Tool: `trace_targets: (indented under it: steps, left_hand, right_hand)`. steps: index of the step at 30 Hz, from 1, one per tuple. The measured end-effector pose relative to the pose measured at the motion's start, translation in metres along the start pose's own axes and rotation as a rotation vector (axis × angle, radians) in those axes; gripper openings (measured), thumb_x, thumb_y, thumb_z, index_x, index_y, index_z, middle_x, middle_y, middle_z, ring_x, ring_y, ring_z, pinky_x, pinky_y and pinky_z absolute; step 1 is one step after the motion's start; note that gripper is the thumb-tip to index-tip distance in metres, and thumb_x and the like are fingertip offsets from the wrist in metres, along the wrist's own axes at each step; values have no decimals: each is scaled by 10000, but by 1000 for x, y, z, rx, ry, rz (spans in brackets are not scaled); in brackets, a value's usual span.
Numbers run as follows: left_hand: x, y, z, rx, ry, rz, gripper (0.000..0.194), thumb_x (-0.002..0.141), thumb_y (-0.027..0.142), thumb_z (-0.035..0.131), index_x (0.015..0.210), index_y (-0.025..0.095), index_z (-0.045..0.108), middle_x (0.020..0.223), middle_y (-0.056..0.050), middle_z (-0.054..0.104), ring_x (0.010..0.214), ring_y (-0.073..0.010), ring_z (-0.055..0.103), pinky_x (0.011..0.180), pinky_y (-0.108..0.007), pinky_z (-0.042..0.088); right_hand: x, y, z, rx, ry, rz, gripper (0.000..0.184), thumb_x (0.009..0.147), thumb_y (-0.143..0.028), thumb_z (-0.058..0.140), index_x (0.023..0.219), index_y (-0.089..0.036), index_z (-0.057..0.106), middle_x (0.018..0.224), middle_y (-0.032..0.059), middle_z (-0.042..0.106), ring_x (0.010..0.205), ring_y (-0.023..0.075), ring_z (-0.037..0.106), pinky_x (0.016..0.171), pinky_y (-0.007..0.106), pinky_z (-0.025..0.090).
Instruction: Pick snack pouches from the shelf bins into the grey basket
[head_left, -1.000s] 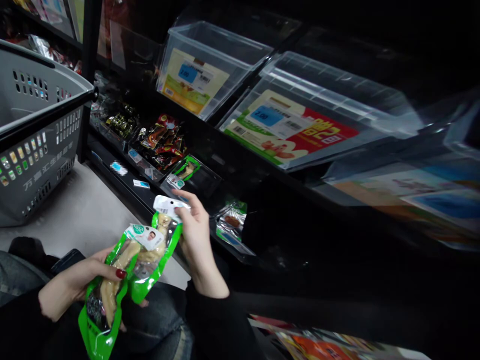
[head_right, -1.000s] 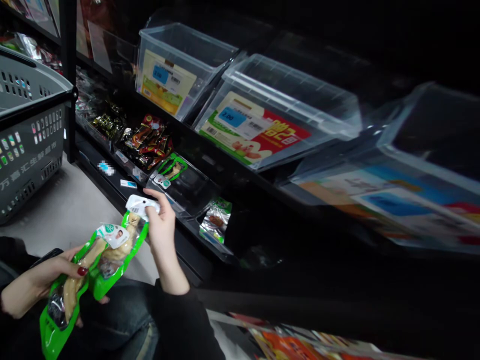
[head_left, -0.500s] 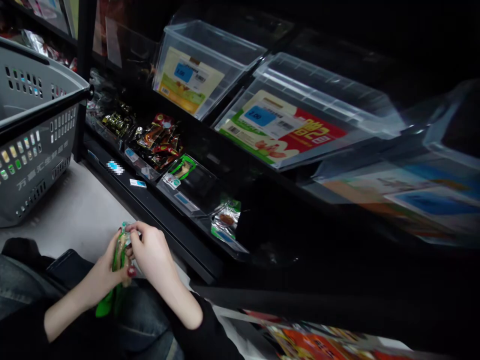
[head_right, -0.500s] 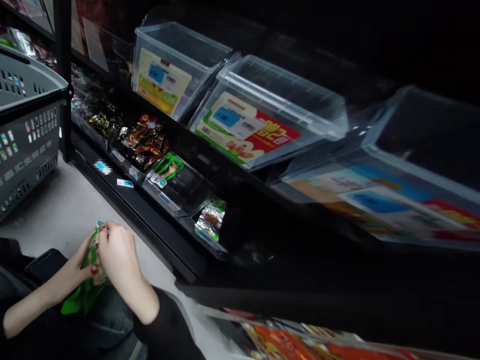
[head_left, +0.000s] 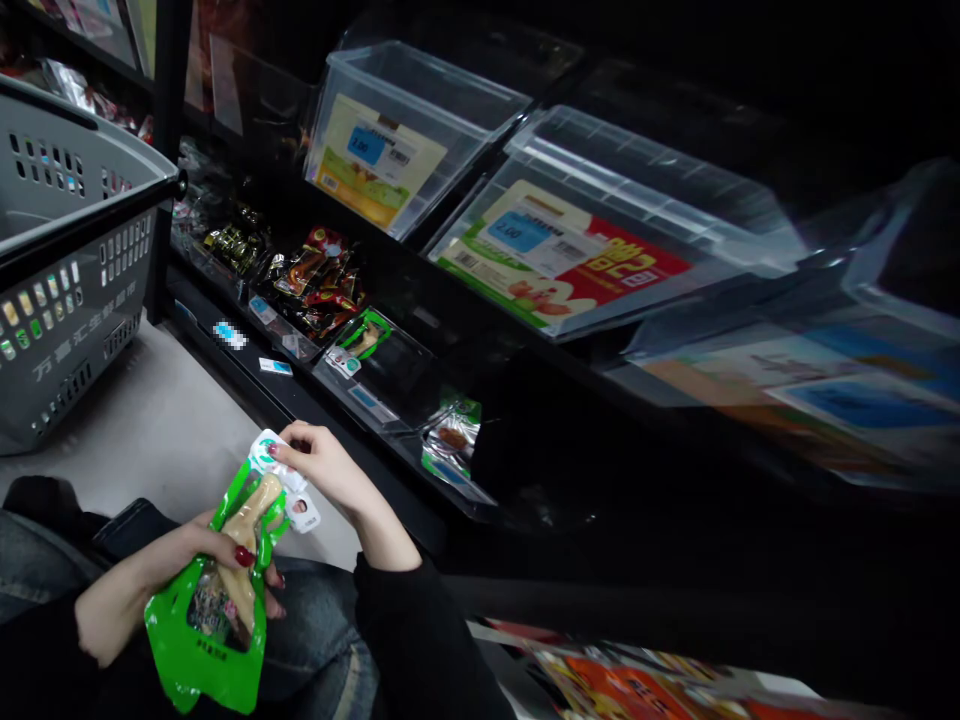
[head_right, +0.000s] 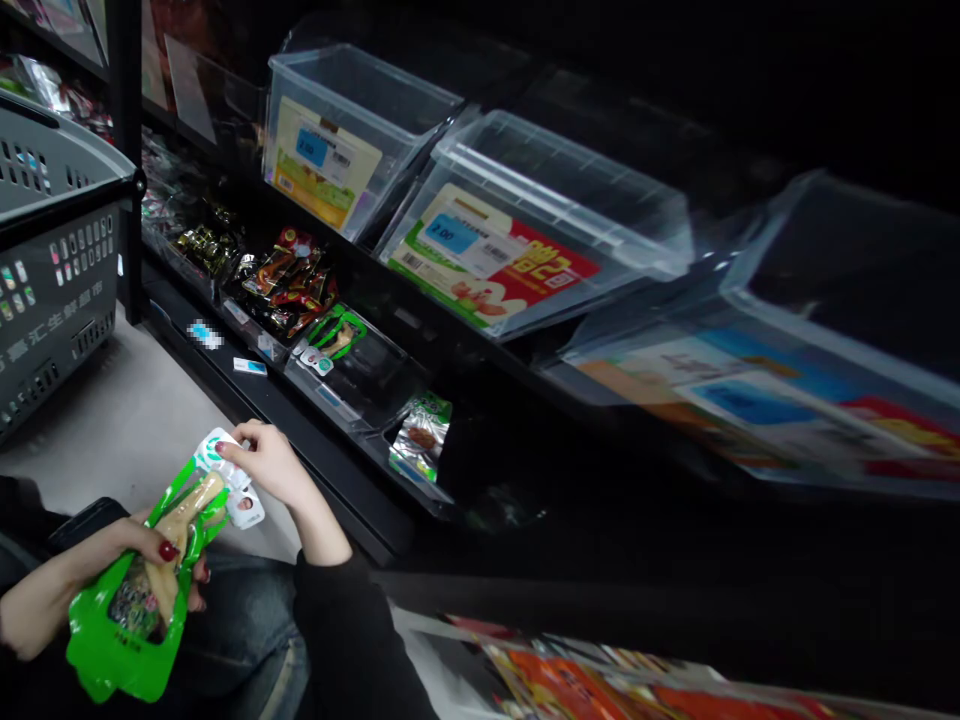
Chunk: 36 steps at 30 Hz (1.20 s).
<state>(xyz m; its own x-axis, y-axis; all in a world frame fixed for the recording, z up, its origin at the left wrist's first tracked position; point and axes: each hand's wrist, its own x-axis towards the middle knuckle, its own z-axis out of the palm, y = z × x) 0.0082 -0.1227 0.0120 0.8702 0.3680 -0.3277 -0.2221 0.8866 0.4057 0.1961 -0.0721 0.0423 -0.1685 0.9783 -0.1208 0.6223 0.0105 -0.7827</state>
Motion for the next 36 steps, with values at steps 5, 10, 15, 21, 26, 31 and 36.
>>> trace_targets:
  steps: [5, 10, 15, 21, 26, 31, 36]
  left_hand:
    - [6, -5, -7, 93, 37, 102, 463, 518, -37, 597, 934, 164, 588, 852, -51, 675, 759, -251, 663, 511, -252, 478]
    - [8, -9, -12, 82, -34, 129, 697, 453, -127, 604, 1046, 233, 537, 899, -25, 674, 874, -281, 642, 692, -345, 497]
    - [8, -10, -10, 69, -9, 134, 643, 471, -88, 641, 1029, 218, 544, 951, -43, 666, 861, -288, 641, 720, -399, 496]
    - [12, -6, -6, 6, 193, 324, 559, 526, 70, 736, 1030, 200, 531, 823, -38, 674, 777, -276, 642, 752, -505, 478]
    - [13, -5, -4, 14, 241, 348, 398, 522, 84, 740, 893, 143, 609, 768, -75, 700, 811, -270, 638, 739, -414, 500]
    - [11, -4, -1, 60, 265, 274, 242, 559, 121, 721, 787, 123, 641, 735, -89, 715, 615, -250, 662, 632, -383, 517]
    - [13, 0, -4, 32, 495, 402, 354, 589, 184, 717, 925, 123, 627, 742, -73, 719, 692, -260, 668, 659, -356, 510]
  right_hand:
    - [-8, -12, -2, 341, -67, -52, 159, 685, -293, 632, 648, -143, 594, 590, -29, 521, 552, 96, 462, 517, 213, 340]
    - [-22, -33, -5, 402, 5, -207, 122, 632, -247, 688, 593, -146, 632, 577, -24, 521, 565, 96, 456, 535, 216, 342]
    - [-28, -40, 0, 312, 82, -101, 157, 685, -293, 636, 658, -138, 638, 565, -16, 555, 518, 93, 461, 495, 207, 342]
    - [-26, -39, 10, 0, 125, -84, 176, 751, -293, 553, 717, -155, 656, 621, 1, 615, 581, 118, 517, 557, 212, 374]
    - [-20, -33, 23, -17, 175, -86, 170, 769, -298, 524, 727, -179, 638, 656, 2, 634, 612, 132, 542, 584, 224, 391]
    - [-19, -32, 27, -100, 278, -83, 132, 771, -301, 523, 757, -194, 598, 621, -9, 597, 592, 133, 525, 587, 235, 400]
    - [-31, -45, 32, -412, 411, -266, 208, 778, -350, 514, 823, -157, 579, 744, 64, 578, 733, 187, 533, 692, 303, 424]
